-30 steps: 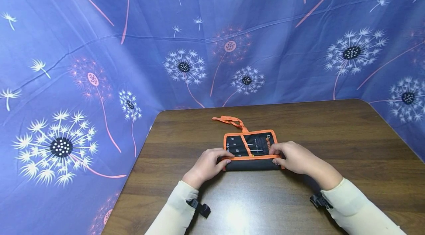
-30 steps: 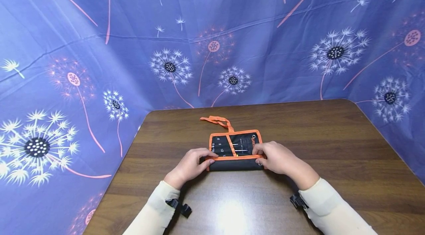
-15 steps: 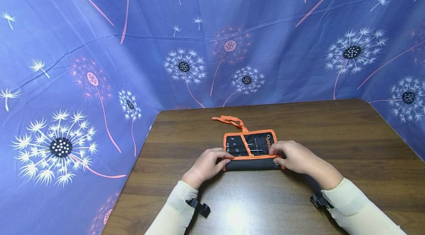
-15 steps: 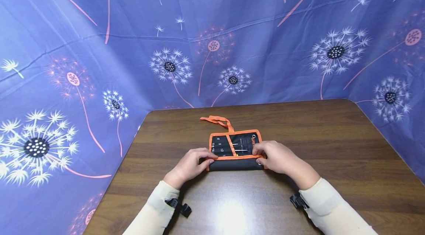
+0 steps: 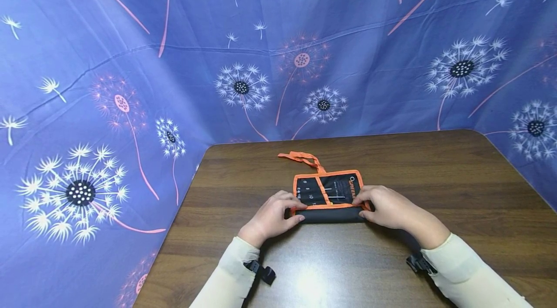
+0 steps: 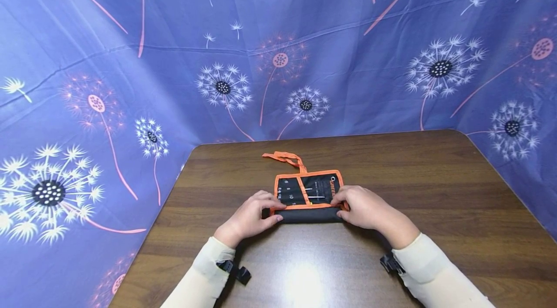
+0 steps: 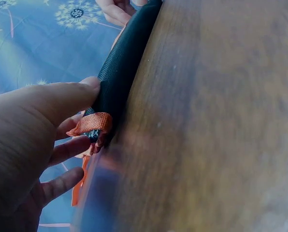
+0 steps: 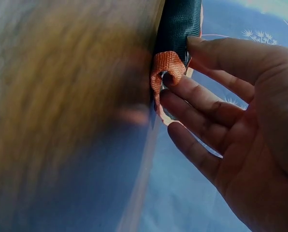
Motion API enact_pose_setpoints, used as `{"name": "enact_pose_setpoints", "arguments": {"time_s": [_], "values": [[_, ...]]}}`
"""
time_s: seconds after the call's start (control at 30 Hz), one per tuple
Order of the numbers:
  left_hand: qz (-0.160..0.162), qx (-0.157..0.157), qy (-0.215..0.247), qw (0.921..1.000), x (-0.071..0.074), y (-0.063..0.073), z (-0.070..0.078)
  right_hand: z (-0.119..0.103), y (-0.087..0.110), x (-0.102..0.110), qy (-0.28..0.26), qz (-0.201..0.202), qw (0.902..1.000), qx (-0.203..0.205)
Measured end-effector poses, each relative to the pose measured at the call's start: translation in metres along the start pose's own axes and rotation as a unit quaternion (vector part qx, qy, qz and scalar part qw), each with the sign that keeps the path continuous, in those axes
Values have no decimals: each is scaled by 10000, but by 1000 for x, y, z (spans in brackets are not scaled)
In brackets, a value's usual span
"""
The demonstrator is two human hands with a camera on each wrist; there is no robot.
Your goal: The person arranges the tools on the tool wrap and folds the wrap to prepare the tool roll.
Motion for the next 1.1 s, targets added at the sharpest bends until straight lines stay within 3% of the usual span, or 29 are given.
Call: {"name": "enact_pose_setpoints", "arguments": {"time_s": [0.23, 0.43, 0.8, 1.1], "values": [[-155, -23, 8, 9999, -3, 1, 1, 1, 0, 0, 84, -91, 9999, -61], [-108, -150, -13, 9998, -3, 0, 2, 4, 1, -2, 116, -167, 9998, -59], [-293, -42, -311, 9991, -9, -1, -1, 5, 1, -4, 123, -358, 9987, -342], [-65, -109, -346, 9993, -5, 0, 1, 7, 1, -6, 146, -320, 9992, -214]]}}
Point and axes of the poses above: each hand's wrist, its own y-axis away from the middle knuckle, its own x-axis out of the back of the hand, z = x × y, the point moved 9 cm from there along -y, towards the middle knuckle, and after that the axes turned 14 degrees about -y, right-handed, at the moved point
